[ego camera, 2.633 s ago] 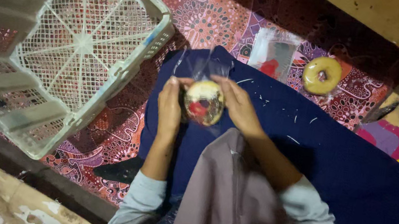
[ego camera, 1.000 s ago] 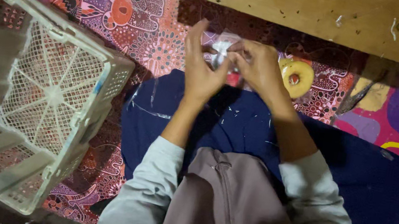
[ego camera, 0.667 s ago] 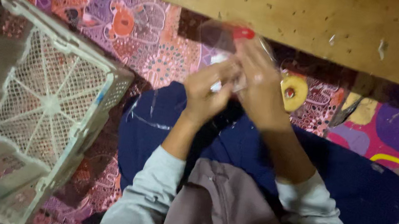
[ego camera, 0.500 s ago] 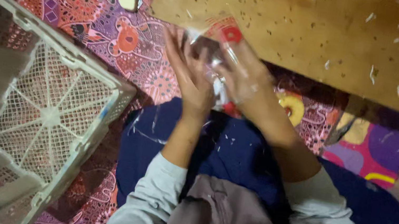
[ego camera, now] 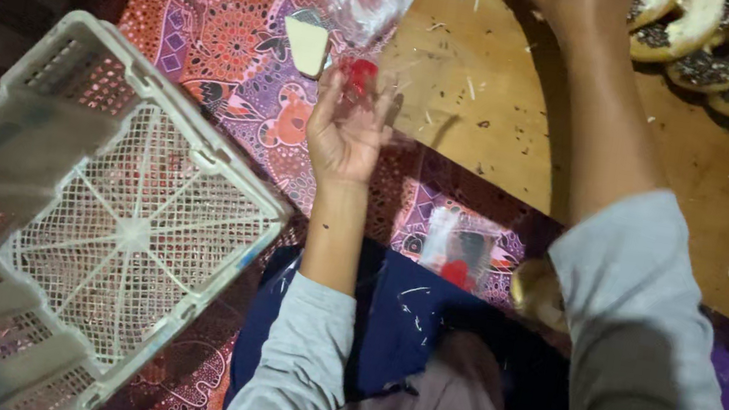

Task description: The person sits on the floor and repeatedly picks up doughnuts from a wooden board, places them into clear plastic bags, and sets the packaged items into a white crate. The process is repeated for multiple doughnuts throughout the clip.

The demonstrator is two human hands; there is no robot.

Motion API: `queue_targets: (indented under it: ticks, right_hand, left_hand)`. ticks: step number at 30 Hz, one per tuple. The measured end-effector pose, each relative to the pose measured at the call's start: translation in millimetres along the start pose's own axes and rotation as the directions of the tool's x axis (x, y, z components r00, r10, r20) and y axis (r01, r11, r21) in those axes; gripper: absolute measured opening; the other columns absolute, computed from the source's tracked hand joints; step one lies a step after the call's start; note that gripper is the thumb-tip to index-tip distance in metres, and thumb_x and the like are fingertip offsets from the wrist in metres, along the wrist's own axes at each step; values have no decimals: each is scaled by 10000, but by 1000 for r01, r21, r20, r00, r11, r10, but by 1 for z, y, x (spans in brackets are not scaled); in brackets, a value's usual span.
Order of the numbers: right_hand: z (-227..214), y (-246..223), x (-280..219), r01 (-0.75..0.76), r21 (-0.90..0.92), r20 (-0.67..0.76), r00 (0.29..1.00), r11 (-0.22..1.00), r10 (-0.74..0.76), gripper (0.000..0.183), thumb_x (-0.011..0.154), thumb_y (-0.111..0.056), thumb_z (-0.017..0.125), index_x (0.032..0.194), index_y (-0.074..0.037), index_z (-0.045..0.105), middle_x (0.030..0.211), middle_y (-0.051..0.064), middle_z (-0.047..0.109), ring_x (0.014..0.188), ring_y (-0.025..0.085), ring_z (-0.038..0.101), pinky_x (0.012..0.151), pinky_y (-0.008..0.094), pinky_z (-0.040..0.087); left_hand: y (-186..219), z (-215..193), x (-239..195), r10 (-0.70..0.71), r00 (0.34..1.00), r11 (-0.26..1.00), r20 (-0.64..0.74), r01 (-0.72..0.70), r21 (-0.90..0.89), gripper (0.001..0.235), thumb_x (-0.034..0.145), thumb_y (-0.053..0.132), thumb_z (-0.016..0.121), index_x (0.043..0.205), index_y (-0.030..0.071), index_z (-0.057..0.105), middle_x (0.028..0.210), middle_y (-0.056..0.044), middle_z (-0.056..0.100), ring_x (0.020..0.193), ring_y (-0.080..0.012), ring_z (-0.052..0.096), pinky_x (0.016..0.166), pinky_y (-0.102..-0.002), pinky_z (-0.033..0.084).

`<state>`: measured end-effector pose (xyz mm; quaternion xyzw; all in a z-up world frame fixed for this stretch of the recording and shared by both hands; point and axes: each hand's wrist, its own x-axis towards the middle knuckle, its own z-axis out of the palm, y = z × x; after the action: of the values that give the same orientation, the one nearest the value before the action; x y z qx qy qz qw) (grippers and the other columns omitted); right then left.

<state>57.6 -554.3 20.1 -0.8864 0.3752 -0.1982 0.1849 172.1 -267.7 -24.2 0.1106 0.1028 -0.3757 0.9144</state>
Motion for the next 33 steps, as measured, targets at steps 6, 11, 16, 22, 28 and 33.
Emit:
queue_targets:
  ticks: [6, 11, 16, 22, 28, 33]
  right_hand:
    - [-78, -82, -128, -187, 665, 93, 981, 723, 169, 865, 802, -27, 850, 1545, -51, 409, 1327, 213, 670, 942, 245, 702, 813, 401, 561]
    - [-91, -128, -240, -139, 881, 138, 990, 452, 34, 773, 776, -20, 912, 1461, 16, 557, 1416, 153, 553, 1327, 240, 613, 1173, 378, 535]
    - [-52, -153, -239, 328, 283, -293, 924, 901, -245, 779, 709, -174, 962, 1373, -14, 589, 1493, 250, 418, 1406, 404, 403, 1161, 513, 394]
    - [-69, -156, -244, -27, 495, -21, 999, 868, 43, 827, 792, -273, 898, 1484, -46, 507, 1417, 180, 617, 1328, 300, 630, 1162, 415, 492]
    - [-77, -142, -294, -21, 709, 352, 877, 705, -328, 582, 905, -199, 753, 1416, -3, 556, 1231, 197, 721, 1111, 299, 711, 955, 375, 532]
    - [-81, -194, -348, 74, 370, 434, 868, 926, -243, 312, 809, -318, 848, 970, -67, 758, 733, 157, 718, 666, 297, 724, 603, 407, 555]
  left_hand:
    - [5, -2, 1, 37, 997, 983, -64, -48, -175, 375, 926, 310, 692, 1185, 50, 616, 1268, -227, 593, 1213, -429, 574, 1086, -639, 452]
    - [-10, -2, -20, 141, 990, 985, 16, -139, -105, 448, 1019, 388, 627, 1247, 5, 580, 1302, -194, 563, 1324, -461, 520, 1162, -641, 419]
    - [-51, 5, -71, 161, 915, 973, 370, -210, 97, 647, 1085, 469, 572, 1599, 116, 398, 1436, -200, 522, 1324, -375, 491, 1167, -602, 402]
    - [-60, 21, -169, 260, 672, 112, 694, -734, 669, 957, 1046, 638, 526, 1682, 138, 14, 1746, -109, 59, 1620, -280, 129, 1298, -497, 152]
    - [38, 2, -240, -97, 498, -501, 861, -772, 390, 283, 1006, 173, 755, 1277, 137, 682, 1263, -63, 722, 1322, -252, 659, 1310, -523, 298]
    - [72, -27, -302, 301, 866, -7, 399, -417, 909, 103, 1072, 50, 634, 1080, -22, 708, 1036, -146, 763, 970, -215, 727, 925, -335, 573]
